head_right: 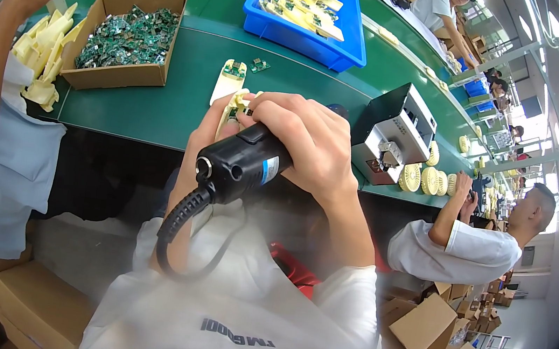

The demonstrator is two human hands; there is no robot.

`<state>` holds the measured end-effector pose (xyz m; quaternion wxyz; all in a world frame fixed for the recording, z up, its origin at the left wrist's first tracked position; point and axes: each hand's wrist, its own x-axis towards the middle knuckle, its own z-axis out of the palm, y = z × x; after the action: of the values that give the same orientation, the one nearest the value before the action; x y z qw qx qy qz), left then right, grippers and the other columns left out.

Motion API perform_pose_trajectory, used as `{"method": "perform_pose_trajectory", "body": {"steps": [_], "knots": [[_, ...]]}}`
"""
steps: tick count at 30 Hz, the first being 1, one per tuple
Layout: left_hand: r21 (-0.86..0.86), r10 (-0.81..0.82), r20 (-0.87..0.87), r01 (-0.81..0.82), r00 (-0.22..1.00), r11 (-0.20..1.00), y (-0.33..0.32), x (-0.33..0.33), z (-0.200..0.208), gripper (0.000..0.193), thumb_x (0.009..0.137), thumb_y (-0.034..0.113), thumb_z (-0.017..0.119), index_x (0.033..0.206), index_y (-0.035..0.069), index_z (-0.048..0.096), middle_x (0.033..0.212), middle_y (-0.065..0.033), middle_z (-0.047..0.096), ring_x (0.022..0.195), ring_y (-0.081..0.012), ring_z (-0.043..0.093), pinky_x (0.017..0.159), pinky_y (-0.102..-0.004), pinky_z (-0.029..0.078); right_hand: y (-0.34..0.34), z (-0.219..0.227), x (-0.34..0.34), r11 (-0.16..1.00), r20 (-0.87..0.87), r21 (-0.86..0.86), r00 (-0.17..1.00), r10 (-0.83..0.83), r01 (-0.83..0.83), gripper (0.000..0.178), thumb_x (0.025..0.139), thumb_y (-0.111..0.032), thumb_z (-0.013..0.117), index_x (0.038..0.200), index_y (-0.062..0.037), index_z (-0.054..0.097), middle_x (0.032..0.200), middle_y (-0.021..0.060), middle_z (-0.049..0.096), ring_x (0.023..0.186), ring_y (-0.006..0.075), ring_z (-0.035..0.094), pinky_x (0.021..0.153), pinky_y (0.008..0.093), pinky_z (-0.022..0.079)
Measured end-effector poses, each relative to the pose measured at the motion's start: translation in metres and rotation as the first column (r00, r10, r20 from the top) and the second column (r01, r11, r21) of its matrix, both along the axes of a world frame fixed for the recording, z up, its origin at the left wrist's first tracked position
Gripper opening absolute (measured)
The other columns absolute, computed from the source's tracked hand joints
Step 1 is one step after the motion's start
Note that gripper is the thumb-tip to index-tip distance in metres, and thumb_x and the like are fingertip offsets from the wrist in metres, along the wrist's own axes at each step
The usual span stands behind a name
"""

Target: The person assembles electronic circuit boards into plastic housings by hand, using a heat gun to secure the components.

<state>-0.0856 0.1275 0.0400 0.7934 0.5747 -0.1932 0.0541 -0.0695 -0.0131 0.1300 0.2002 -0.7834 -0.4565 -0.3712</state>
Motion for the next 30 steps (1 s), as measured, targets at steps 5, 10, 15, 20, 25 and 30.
{"method": "perform_pose_trajectory", "body": {"steps": [5,10,15,20,25,30], "knots": [[-0.028,0.043,0.065,-0.041,0.997,0.999,-0.006,0.005,-0.013,0.038,0.104,0.026,0.044,0.131,0.000,0.046,0.085,-0.0112,0.065,0.064,-0.0142,0.060,0.058,-0.0278,0.046,-0.002,-0.003,0.001,1.000,0.009,0.014,1.000,-0.006,0.006,0.035,0.072,-0.005,0.083,0.093,-0.0033,0.055,0.080,0.0142,0.070,0.065,0.0205,0.068,0.054,0.0271,0.053],[0.035,0.007,-0.012,-0.007,1.000,0.999,-0.003,0.003,-0.009,0.037,0.104,0.025,0.042,0.131,0.001,0.046,0.085,-0.0105,0.065,0.062,-0.0133,0.060,0.056,-0.0269,0.045,-0.004,-0.006,0.001,1.000,-0.002,0.023,1.000,-0.012,0.012,0.036,0.071,-0.006,0.084,0.094,-0.0037,0.056,0.081,0.0141,0.070,0.063,0.0190,0.066,0.054,0.0253,0.052],[-0.103,-0.058,-0.063,0.051,0.996,0.993,0.000,-0.005,0.004,0.035,0.105,0.025,0.040,0.129,0.002,0.048,0.083,-0.0095,0.064,0.057,-0.0110,0.057,0.053,-0.0249,0.045,-0.011,-0.009,0.002,0.987,-0.156,0.157,0.988,0.011,0.014,0.038,0.071,-0.005,0.084,0.096,-0.0039,0.055,0.090,0.0150,0.070,0.059,0.0123,0.060,0.054,0.0221,0.049],[-0.321,-0.251,-0.127,0.200,0.960,0.926,0.001,-0.005,0.005,0.035,0.105,0.028,0.038,0.124,0.001,0.050,0.080,-0.0088,0.062,0.055,-0.0097,0.056,0.050,-0.0231,0.045,-0.014,-0.017,-0.008,0.884,-0.670,0.376,0.740,0.052,0.278,0.032,0.073,-0.004,0.080,0.098,-0.0022,0.060,0.090,0.0075,0.070,0.070,0.0112,0.065,0.059,0.0252,0.051],[-0.321,-0.270,-0.104,0.224,0.957,0.920,0.000,-0.005,0.007,0.036,0.105,0.030,0.037,0.120,0.000,0.051,0.079,-0.0087,0.062,0.056,-0.0099,0.056,0.052,-0.0225,0.046,-0.022,-0.020,-0.005,0.841,-0.773,0.474,0.579,0.257,0.260,0.032,0.076,0.000,0.076,0.100,-0.0014,0.056,0.096,0.0114,0.069,0.063,0.0068,0.058,0.054,0.0226,0.048],[-0.239,-0.208,-0.129,0.173,0.970,0.955,-0.003,-0.003,0.005,0.036,0.105,0.031,0.038,0.118,0.001,0.052,0.079,-0.0071,0.063,0.060,-0.0088,0.057,0.054,-0.0214,0.047,-0.022,-0.021,-0.004,0.793,-0.787,0.537,0.509,0.349,0.288,0.034,0.075,0.004,0.073,0.101,-0.0016,0.052,0.097,0.0187,0.068,0.055,0.0065,0.052,0.048,0.0208,0.044]]}}
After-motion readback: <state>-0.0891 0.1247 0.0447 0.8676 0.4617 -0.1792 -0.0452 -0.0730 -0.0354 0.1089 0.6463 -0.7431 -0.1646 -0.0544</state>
